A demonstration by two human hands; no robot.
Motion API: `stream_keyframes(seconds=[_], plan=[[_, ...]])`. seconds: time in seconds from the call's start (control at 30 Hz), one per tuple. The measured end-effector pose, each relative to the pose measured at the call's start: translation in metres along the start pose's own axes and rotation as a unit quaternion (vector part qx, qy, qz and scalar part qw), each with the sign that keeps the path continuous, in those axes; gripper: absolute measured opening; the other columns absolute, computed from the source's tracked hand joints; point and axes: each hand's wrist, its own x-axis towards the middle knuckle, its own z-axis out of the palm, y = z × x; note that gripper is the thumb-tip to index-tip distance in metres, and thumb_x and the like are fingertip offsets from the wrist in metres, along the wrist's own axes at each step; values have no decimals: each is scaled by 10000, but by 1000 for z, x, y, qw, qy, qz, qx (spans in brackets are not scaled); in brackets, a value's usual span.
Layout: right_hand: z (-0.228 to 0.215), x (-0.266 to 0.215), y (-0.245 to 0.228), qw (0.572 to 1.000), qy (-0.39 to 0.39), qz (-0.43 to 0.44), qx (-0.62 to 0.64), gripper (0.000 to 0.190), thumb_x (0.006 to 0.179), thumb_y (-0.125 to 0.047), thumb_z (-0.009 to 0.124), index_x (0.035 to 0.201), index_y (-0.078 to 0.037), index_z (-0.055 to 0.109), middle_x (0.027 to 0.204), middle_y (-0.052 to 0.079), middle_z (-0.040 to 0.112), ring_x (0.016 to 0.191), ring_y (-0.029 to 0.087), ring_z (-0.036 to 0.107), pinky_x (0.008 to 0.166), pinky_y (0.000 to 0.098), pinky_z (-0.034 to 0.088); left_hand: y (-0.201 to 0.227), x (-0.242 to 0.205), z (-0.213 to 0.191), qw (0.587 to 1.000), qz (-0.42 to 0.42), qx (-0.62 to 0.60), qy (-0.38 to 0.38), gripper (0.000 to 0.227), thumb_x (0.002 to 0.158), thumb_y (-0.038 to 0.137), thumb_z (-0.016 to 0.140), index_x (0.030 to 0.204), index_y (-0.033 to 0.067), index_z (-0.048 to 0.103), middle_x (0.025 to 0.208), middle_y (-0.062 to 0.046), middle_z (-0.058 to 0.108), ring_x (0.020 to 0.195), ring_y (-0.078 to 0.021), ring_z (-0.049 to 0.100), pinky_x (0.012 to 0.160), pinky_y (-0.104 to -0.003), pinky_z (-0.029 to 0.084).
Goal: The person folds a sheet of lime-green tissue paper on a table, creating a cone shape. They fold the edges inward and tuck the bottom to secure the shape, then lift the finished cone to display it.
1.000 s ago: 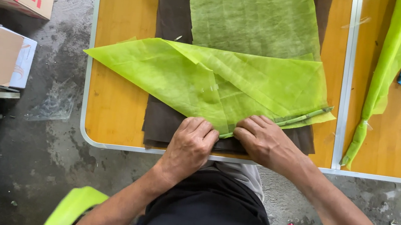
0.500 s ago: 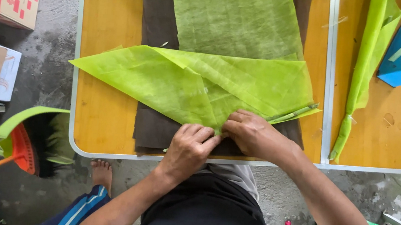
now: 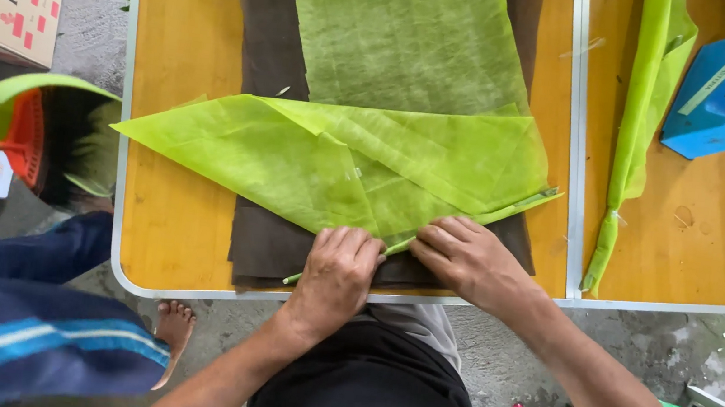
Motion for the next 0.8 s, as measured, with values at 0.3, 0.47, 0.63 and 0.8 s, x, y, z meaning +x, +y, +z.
stream_keyframes(seconds=[0.3,0.47,0.63,0.8], plan=[[16,-1,12,999,-35,15,2,235,1020,-90,454,1035,-44,684,899,99,550,829,300,565,697,388,458,1,2,-8,1000,-5,12,-2,144,898,252,708,949,125,664,831,-42,532,797,-272,598,717,-390,474],[13,4,10,999,-33,26,2,207,1011,-70,478,1037,-52,682,862,88,534,789,301,563,688,387,465,0,5,-5,999,8,43,17,149,980,241,637,892,121,644,816,-46,530,790,-260,595,717,-366,471],[6,4,13,999,-4,35,7,160,1046,-118,562,1127,-40,675,911,98,593,846,298,629,727,362,509,-2,8,-5,998,12,59,19,181,1012,219,605,888,90,635,810,-57,530,768,-261,593,714,-367,470],[11,0,18,1000,-2,16,-1,300,1070,-119,408,1026,-51,697,898,102,580,900,312,629,764,386,500,-5,7,-1,999,-7,41,5,166,1002,212,627,905,81,659,797,-51,539,748,-260,602,693,-369,473]])
